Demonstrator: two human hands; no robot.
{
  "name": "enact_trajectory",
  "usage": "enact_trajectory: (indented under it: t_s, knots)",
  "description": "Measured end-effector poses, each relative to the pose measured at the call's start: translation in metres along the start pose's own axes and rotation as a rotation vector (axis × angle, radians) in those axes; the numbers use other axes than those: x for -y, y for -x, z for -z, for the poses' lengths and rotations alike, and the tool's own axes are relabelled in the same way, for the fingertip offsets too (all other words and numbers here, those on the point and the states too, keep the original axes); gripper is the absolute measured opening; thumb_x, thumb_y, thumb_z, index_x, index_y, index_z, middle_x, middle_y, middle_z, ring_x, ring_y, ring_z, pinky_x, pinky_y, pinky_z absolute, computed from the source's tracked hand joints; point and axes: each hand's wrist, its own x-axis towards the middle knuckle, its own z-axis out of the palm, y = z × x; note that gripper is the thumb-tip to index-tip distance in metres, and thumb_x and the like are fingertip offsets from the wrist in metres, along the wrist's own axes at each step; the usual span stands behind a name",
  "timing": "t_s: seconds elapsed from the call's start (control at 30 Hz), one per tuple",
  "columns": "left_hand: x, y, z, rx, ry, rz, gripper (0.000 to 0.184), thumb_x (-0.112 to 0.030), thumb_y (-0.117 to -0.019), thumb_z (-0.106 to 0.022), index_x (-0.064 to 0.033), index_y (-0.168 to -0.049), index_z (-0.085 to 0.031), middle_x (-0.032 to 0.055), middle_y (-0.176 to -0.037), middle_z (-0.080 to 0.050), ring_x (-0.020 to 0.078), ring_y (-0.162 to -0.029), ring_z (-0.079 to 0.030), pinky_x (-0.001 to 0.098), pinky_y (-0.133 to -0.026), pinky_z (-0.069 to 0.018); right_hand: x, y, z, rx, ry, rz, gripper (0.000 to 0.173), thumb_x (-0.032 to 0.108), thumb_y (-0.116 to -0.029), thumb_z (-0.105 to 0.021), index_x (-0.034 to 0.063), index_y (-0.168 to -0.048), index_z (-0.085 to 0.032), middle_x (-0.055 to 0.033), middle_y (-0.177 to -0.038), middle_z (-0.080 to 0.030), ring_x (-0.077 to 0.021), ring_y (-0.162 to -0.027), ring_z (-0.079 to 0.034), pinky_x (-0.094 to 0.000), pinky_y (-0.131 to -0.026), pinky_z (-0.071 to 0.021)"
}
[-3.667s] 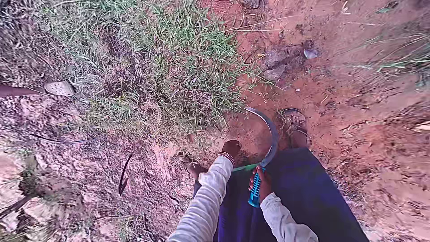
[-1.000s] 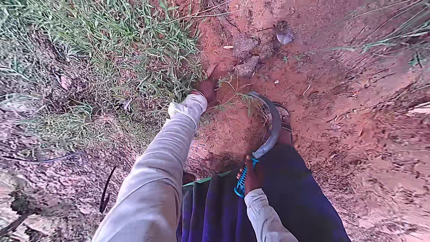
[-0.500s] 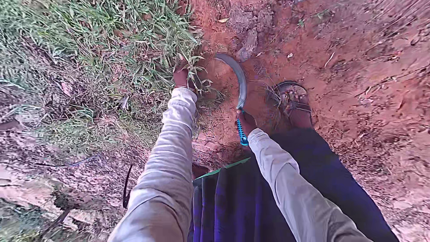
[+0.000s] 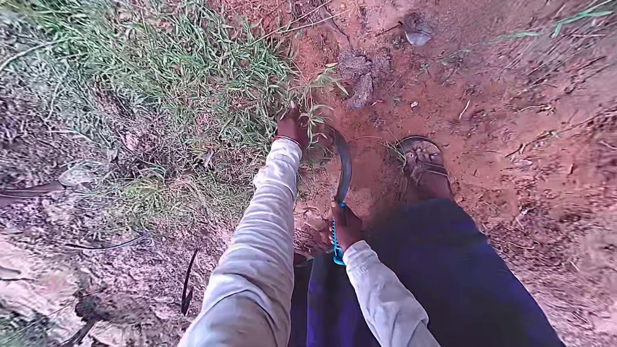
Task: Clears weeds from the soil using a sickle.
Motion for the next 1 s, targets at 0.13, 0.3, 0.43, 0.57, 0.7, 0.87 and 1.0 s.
enact_trajectory:
  t_s: [0.13,0.3,0.43,0.57,0.7,0.87,1.0]
  knots:
    - [-0.005,-0.013,-0.001,-0.049,0.027,-0.104,0.044,-0.029,-0.1148,-0.034,0.0043,-0.138,-0.050,0.0178,-0.133,-0.057,0.0182,-0.118,-0.059,0.0343,-0.101,-0.0493,0.023,-0.061,-0.004,-0.027,0.174,0.058,0.049,0.037,-0.1122,-0.039,-0.0036,-0.132,-0.056,-0.0185,-0.091,-0.066,-0.0263,-0.073,-0.067,-0.0435,-0.075,-0.0562]
    - [0.000,-0.021,0.008,-0.108,-0.138,-0.114,0.046,-0.030,-0.1144,-0.036,0.0064,-0.136,-0.055,0.0229,-0.137,-0.058,0.0246,-0.127,-0.056,0.0411,-0.107,-0.0445,-0.029,-0.044,-0.020,-0.037,0.154,0.026,0.047,0.037,-0.1118,-0.041,-0.0032,-0.133,-0.056,-0.0148,-0.080,-0.063,-0.0245,-0.063,-0.064,-0.0423,-0.065,-0.0565]
    - [0.011,0.004,0.012,-0.094,-0.081,-0.042,0.046,-0.029,-0.1142,-0.036,0.0062,-0.139,-0.052,0.0224,-0.142,-0.054,0.0246,-0.131,-0.053,0.0399,-0.111,-0.0424,-0.038,0.005,-0.010,-0.017,0.177,-0.008,0.049,0.040,-0.1115,-0.040,-0.0024,-0.130,-0.057,-0.0138,-0.079,-0.064,-0.0259,-0.065,-0.065,-0.0446,-0.067,-0.0566]
    - [-0.008,0.000,0.022,-0.123,-0.226,-0.008,0.044,-0.024,-0.1148,-0.036,0.0064,-0.143,-0.051,0.0259,-0.147,-0.053,0.0316,-0.137,-0.052,0.0461,-0.115,-0.0407,-0.023,0.018,-0.003,-0.010,0.217,-0.010,0.050,0.041,-0.1116,-0.039,-0.0032,-0.128,-0.057,-0.0160,-0.080,-0.063,-0.0274,-0.066,-0.065,-0.0451,-0.068,-0.0565]
    - [-0.036,-0.040,0.033,-0.316,0.301,-0.051,0.033,-0.030,-0.1144,-0.036,-0.0029,-0.120,-0.054,0.0097,-0.099,-0.056,0.0154,-0.084,-0.057,0.0327,-0.077,-0.0518,-0.081,0.046,0.000,-0.120,0.210,0.067,0.046,0.030,-0.1092,-0.047,-0.0104,-0.131,-0.056,-0.0206,-0.079,-0.066,-0.0319,-0.066,-0.066,-0.0506,-0.068,-0.0561]
    - [-0.048,-0.051,0.058,-0.173,0.442,-0.137,0.030,-0.029,-0.1149,-0.033,-0.0136,-0.092,-0.045,-0.0050,-0.064,-0.039,0.0062,-0.049,-0.040,0.0222,-0.052,-0.0443,-0.069,0.026,-0.006,-0.221,0.067,0.171,0.044,0.027,-0.1102,-0.044,-0.0126,-0.127,-0.055,-0.0135,-0.073,-0.062,-0.0221,-0.058,-0.063,-0.0418,-0.061,-0.0560]
    - [-0.030,-0.031,0.046,-0.238,0.545,-0.103,0.025,-0.029,-0.1139,-0.037,-0.0135,-0.097,-0.047,-0.0025,-0.071,-0.043,0.0079,-0.055,-0.045,0.0235,-0.056,-0.0472,0.005,-0.025,0.006,-0.164,-0.074,0.198,0.042,0.028,-0.1131,-0.037,-0.0084,-0.120,-0.056,-0.0041,-0.066,-0.055,-0.0123,-0.051,-0.057,-0.0305,-0.054,-0.0542]
